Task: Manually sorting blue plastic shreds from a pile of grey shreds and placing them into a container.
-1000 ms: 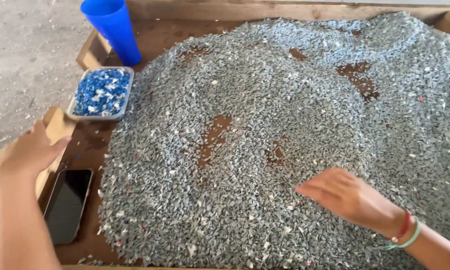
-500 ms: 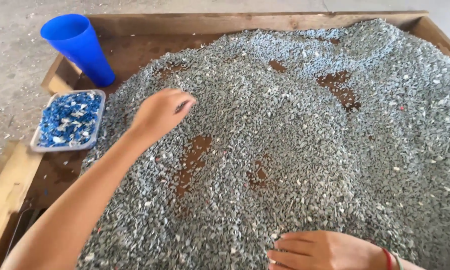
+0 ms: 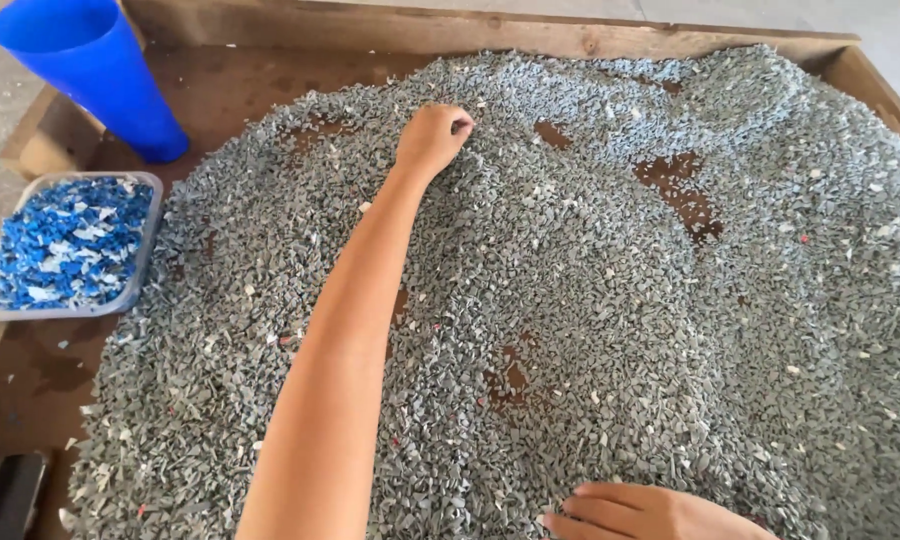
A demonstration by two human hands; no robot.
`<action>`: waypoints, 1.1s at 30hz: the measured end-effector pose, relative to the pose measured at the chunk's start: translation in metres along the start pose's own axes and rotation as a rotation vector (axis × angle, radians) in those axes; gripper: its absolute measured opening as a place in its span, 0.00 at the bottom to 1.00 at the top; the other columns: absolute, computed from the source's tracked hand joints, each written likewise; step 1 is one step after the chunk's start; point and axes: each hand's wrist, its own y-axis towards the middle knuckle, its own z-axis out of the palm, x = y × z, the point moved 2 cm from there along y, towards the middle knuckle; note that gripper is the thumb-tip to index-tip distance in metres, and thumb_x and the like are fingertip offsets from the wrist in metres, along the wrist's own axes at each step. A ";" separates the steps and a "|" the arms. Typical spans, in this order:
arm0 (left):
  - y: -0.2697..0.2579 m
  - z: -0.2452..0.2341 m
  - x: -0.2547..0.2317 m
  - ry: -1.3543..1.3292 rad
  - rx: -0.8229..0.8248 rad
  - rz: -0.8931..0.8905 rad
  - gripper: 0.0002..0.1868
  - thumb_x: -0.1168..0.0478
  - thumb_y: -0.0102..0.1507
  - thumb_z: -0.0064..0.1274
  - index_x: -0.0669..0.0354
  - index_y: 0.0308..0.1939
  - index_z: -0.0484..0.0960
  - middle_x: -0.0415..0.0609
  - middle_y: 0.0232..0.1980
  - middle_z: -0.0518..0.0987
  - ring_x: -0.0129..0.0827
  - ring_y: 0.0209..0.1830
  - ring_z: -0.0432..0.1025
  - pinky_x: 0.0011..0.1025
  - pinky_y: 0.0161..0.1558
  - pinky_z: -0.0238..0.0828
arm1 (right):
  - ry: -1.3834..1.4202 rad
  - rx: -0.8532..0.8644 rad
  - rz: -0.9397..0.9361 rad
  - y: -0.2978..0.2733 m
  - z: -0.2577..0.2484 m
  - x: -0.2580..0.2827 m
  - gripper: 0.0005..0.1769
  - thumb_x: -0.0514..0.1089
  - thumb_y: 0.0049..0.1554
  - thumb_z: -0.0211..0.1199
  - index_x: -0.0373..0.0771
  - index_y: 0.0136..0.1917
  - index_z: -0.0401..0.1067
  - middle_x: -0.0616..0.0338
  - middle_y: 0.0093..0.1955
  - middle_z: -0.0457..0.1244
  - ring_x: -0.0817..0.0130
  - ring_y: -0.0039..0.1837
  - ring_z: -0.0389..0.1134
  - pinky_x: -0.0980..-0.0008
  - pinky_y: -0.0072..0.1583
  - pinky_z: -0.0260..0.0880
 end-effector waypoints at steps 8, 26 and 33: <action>-0.010 0.000 0.000 0.014 0.045 -0.035 0.09 0.58 0.68 0.51 0.44 0.46 0.86 0.41 0.52 0.85 0.17 0.15 0.65 0.16 0.16 0.57 | 0.065 -0.036 0.037 0.004 -0.014 0.005 0.24 0.45 0.74 0.43 0.28 0.76 0.61 0.46 0.77 0.59 0.47 0.70 0.64 0.51 0.70 0.62; -0.011 0.004 0.003 0.075 0.007 -0.105 0.04 0.57 0.65 0.56 0.42 0.38 0.86 0.44 0.56 0.81 0.21 0.14 0.62 0.21 0.15 0.55 | -0.045 -0.062 0.028 0.007 -0.022 0.004 0.24 0.46 0.74 0.44 0.33 0.77 0.63 0.50 0.74 0.62 0.54 0.69 0.66 0.55 0.70 0.63; -0.010 0.001 0.002 -0.047 0.002 -0.186 0.03 0.58 0.64 0.58 0.46 0.37 0.87 0.39 0.52 0.85 0.25 0.37 0.78 0.21 0.25 0.68 | -0.199 -0.134 0.026 0.013 -0.035 0.012 0.21 0.44 0.72 0.50 0.35 0.73 0.68 0.52 0.65 0.68 0.56 0.62 0.70 0.57 0.66 0.68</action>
